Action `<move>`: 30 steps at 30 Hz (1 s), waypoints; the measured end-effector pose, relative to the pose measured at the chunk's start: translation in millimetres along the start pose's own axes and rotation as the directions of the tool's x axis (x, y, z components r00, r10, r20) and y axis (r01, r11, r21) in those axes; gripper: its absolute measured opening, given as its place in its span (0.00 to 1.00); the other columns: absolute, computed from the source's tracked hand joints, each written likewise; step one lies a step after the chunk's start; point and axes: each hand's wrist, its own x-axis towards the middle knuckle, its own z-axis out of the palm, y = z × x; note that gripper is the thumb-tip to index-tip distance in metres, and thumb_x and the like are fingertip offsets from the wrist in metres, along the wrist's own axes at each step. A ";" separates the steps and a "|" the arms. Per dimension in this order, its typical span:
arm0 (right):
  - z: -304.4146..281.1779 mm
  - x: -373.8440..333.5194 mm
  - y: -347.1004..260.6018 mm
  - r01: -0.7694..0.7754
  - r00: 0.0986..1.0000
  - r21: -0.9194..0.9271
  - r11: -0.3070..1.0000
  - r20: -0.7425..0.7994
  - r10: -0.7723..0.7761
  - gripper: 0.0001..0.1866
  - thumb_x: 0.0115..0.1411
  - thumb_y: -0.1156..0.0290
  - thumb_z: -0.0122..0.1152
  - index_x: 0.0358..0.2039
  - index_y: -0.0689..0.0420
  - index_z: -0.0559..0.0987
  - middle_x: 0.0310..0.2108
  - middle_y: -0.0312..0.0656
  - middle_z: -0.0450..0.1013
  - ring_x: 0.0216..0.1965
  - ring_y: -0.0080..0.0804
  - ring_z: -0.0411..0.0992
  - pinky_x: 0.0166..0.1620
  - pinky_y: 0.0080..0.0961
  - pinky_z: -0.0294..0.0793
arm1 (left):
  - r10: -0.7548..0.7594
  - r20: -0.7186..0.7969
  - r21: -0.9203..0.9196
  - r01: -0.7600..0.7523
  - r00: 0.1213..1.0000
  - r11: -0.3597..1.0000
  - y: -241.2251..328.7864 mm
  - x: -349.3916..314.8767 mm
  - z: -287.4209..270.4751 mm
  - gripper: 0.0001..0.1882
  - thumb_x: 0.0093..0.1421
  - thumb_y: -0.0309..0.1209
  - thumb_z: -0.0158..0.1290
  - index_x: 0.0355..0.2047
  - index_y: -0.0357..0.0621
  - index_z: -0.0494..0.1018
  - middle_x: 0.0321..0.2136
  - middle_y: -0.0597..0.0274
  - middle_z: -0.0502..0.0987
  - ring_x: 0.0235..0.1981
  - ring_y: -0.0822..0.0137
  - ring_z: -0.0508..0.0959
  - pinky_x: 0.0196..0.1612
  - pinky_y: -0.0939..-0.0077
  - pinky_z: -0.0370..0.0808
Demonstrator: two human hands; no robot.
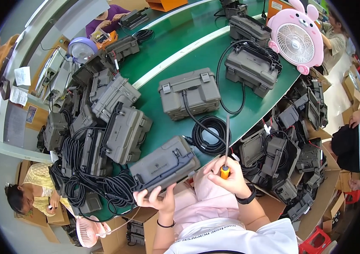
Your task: Assembling, inspecting, and cleaning electronic power boxes with attached cables at a factory workbench.
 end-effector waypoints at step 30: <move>-60.7 10.6 11.8 0.030 0.909 0.089 0.996 -0.417 0.010 0.11 0.58 0.84 0.64 0.35 0.58 0.70 0.29 0.39 0.75 0.31 0.21 0.74 0.36 0.19 0.75 | 0.018 -0.150 0.036 -0.013 0.988 0.999 -20.2 4.9 32.1 0.24 0.64 0.46 0.58 0.49 0.45 0.63 0.58 0.50 0.54 0.62 0.48 0.56 0.64 0.46 0.57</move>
